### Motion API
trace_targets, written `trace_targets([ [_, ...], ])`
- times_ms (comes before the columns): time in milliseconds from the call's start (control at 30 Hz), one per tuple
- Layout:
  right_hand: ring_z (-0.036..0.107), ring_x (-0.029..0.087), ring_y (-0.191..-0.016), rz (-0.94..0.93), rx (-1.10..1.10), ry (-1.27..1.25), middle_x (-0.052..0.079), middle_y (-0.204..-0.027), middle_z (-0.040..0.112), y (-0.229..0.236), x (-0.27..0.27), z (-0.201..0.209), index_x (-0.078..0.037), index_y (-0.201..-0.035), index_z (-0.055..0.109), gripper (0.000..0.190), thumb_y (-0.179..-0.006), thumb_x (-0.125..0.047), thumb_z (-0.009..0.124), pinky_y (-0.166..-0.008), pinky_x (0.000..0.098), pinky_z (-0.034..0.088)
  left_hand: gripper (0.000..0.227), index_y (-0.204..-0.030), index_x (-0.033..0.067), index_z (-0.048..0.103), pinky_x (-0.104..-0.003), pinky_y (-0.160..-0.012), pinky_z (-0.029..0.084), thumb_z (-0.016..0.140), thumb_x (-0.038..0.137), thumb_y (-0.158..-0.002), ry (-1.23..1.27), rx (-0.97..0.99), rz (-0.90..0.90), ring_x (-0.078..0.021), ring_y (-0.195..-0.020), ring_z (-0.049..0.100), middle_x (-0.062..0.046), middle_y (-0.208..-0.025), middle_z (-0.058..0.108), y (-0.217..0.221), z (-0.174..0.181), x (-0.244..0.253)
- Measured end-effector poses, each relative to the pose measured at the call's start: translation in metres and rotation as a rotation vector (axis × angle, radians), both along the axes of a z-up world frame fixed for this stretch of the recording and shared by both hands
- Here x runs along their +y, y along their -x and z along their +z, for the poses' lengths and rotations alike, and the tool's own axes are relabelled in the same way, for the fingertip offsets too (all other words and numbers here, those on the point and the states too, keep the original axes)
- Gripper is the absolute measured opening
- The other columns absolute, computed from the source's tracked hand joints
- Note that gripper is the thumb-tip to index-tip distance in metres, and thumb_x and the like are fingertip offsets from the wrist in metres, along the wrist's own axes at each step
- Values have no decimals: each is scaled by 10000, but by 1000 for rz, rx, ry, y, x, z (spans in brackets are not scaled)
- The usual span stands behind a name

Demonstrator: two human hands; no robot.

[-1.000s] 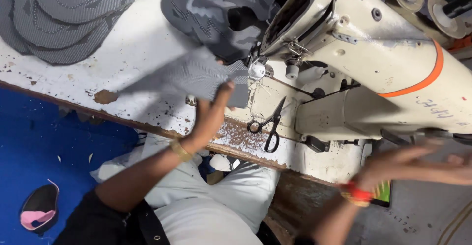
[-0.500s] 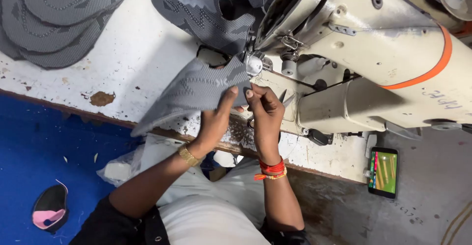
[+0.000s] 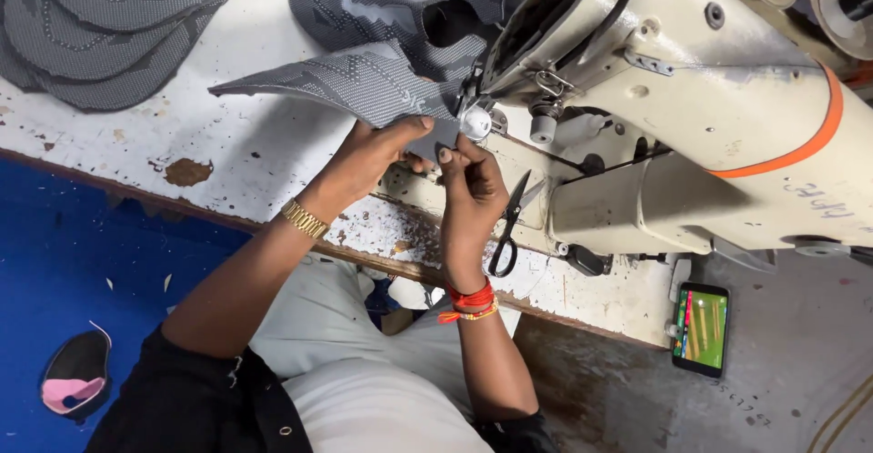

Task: The person sews the upper part of a grey sneaker using a sewing machine, guiding the shoe under the needle and trimming threads with scissors. They repeat this process for multiple shoes, handling each one individually.

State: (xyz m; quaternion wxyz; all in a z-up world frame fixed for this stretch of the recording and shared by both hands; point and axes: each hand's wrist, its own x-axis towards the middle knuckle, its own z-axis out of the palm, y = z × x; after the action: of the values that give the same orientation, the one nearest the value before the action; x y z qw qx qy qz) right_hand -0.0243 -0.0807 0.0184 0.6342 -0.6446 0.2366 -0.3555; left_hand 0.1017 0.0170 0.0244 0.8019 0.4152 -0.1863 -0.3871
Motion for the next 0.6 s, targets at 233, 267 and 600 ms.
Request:
trace_targets([
  [233, 608, 53, -881, -55, -22, 38, 33, -1012, 714, -6, -2, -3, 66, -1195, 690, 212, -1008, -32, 684, -790, 208, 512, 171, -1098, 9, 653, -300, -615, 542, 658, 154, -1008, 134, 40, 9, -152, -736, 669, -81, -915, 710, -4, -15, -14],
  [267, 608, 53, -881, -54, -23, 41, 33, -1012, 714, -8, -1, -2, 66, -1195, 690, 212, -1008, -32, 684, -790, 208, 512, 171, -1098, 9, 653, -300, -615, 542, 658, 154, -1008, 136, 40, 9, -152, -736, 669, -81, -915, 710, -6, -16, -15],
  [600, 651, 99, -937, -196, 93, 558, 47, -1090, 706, 52, -38, 37, -18, -1234, 688, 223, -1037, -46, 588, -810, 234, 547, 171, -1062, 42, 702, -269, -541, 410, 690, 205, -1013, 24, 112, -11, -112, -653, 579, -54, -884, 707, -22, -39, -37],
])
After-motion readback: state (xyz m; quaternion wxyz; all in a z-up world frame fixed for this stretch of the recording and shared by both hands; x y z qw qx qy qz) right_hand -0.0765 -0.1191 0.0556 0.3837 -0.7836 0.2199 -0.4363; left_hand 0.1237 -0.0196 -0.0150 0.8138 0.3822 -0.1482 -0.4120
